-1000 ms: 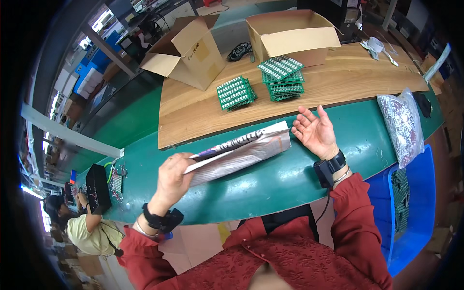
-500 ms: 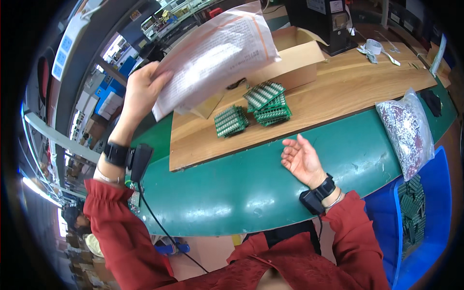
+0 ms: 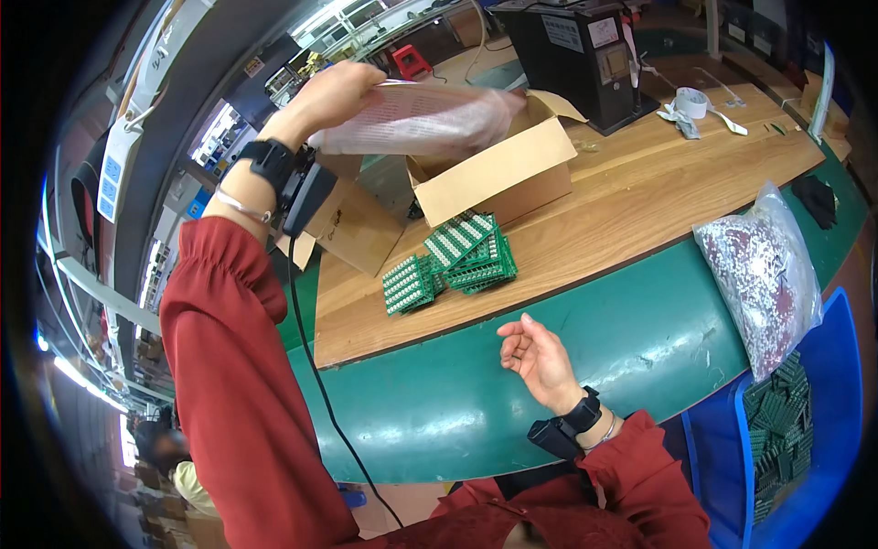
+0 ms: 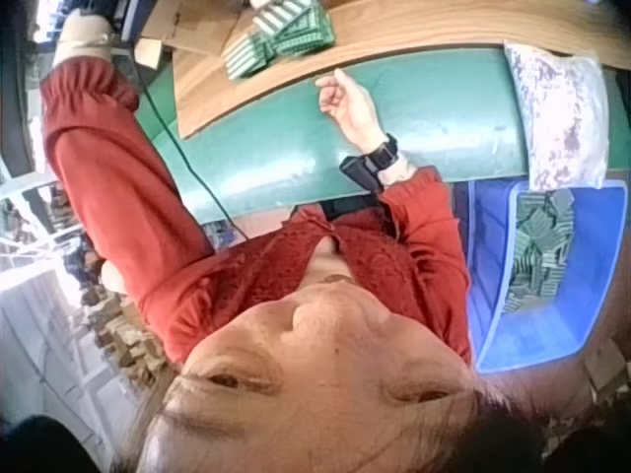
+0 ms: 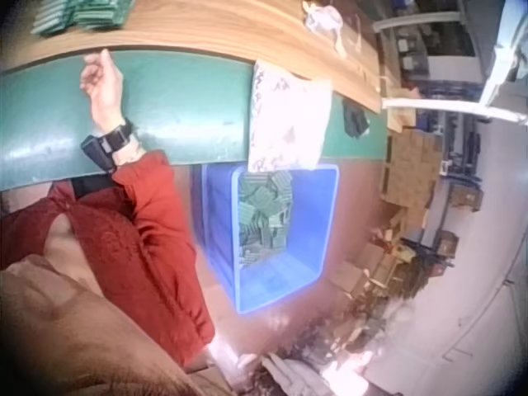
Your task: The person inserts small components into green circuit boards by hand, then stacks the boards and places them into a plastic bag. The person also handles a bag of small components and a newspaper on the table.
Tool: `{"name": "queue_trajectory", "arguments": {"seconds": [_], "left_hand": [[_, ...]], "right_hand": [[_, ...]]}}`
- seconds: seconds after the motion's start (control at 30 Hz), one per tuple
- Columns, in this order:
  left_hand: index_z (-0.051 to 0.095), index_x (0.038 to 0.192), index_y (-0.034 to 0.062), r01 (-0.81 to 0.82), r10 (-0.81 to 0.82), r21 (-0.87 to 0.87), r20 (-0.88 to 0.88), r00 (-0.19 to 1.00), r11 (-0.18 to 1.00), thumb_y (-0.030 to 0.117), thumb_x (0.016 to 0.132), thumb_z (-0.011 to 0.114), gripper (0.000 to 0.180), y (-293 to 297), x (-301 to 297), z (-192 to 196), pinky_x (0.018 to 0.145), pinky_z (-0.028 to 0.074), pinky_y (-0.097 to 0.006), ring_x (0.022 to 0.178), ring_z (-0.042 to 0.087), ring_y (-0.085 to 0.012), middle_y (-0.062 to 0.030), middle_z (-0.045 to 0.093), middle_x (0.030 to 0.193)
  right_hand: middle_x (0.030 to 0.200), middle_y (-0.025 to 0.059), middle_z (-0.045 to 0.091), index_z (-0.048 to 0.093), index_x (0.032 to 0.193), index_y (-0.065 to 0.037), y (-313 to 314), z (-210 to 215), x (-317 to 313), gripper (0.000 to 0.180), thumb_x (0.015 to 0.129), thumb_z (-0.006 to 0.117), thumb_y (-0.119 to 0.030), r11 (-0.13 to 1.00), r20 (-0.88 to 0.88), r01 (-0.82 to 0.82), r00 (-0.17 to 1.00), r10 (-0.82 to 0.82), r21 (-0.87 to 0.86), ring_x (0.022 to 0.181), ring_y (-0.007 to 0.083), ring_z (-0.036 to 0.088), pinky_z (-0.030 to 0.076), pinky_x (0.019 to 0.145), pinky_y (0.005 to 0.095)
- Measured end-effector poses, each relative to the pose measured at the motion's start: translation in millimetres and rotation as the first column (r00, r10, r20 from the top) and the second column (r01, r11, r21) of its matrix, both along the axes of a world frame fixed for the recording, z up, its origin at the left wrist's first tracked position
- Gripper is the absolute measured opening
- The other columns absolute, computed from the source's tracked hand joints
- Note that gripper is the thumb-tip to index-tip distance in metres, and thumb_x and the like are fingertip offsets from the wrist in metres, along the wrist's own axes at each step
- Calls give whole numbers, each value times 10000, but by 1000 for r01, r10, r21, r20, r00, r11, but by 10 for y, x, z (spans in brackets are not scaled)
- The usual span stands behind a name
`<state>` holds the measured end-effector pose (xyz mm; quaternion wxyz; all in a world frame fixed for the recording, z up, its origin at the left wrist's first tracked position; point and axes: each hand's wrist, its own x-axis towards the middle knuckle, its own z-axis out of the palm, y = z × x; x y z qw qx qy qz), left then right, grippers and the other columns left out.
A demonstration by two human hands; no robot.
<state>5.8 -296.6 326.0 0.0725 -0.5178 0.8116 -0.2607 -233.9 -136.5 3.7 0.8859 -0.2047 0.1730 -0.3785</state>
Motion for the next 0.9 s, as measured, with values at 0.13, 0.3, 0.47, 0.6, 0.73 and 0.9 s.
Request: {"name": "queue_trajectory", "arguments": {"seconds": [0.13, 0.3, 0.47, 0.6, 0.73, 0.9], "left_hand": [[658, 821, 80, 172, -162, 5, 373, 913, 985, 132, 786, 595, 89, -279, -322, 21, 721, 492, -389, 829, 628, -283, -96, 643, 809], [661, 753, 124, 279, -209, -7, 645, 735, 960, 140, 774, 576, 89, -457, -689, -63, 754, 436, -344, 863, 611, -193, -5, 627, 820], [666, 766, 141, 278, -188, -30, 666, 722, 960, 151, 779, 564, 103, -446, -740, -94, 799, 414, -321, 906, 604, -168, 12, 625, 837], [647, 769, 110, 213, -140, -44, 621, 771, 976, 132, 779, 556, 94, -421, -589, 14, 775, 445, -337, 917, 608, -187, -4, 628, 848], [620, 813, 72, 36, -14, -50, 390, 921, 998, 97, 789, 555, 73, -241, -479, 53, 716, 488, -411, 811, 625, -305, -109, 628, 800], [634, 892, 65, -131, 131, 9, -25, 991, 991, 97, 787, 542, 144, -215, -307, -27, 740, 494, -459, 862, 617, -370, -186, 646, 875]], "right_hand": [[704, 9, 572, 611, 945, -31, -2, -44, 4, 338, 956, 484, -344, 1000, 5, 12, 1000, -12, 24, 674, 98, 536, 444, 638, 243], [697, 14, 567, 609, 932, -29, 2, -6, 0, 260, 943, 519, -273, 999, -15, 33, 999, -33, 27, 658, 100, 525, 439, 636, 243], [691, 25, 554, 598, 928, -16, -11, -6, -20, 200, 927, 529, -205, 999, -51, 31, 998, -32, -7, 663, 114, 529, 436, 644, 251], [716, -2, 561, 618, 926, -40, 10, 15, -5, 172, 923, 548, -197, 1000, -31, 14, 999, -14, -24, 662, 76, 515, 430, 626, 220], [720, -4, 565, 620, 926, -43, 4, -42, 1, 156, 917, 555, -185, 999, -46, 22, 999, -24, -30, 663, 76, 519, 433, 628, 219], [721, 0, 573, 622, 927, -44, 8, -50, 6, 147, 906, 567, -179, 1000, -48, 15, 999, -16, -26, 665, 83, 531, 438, 632, 221]]}}
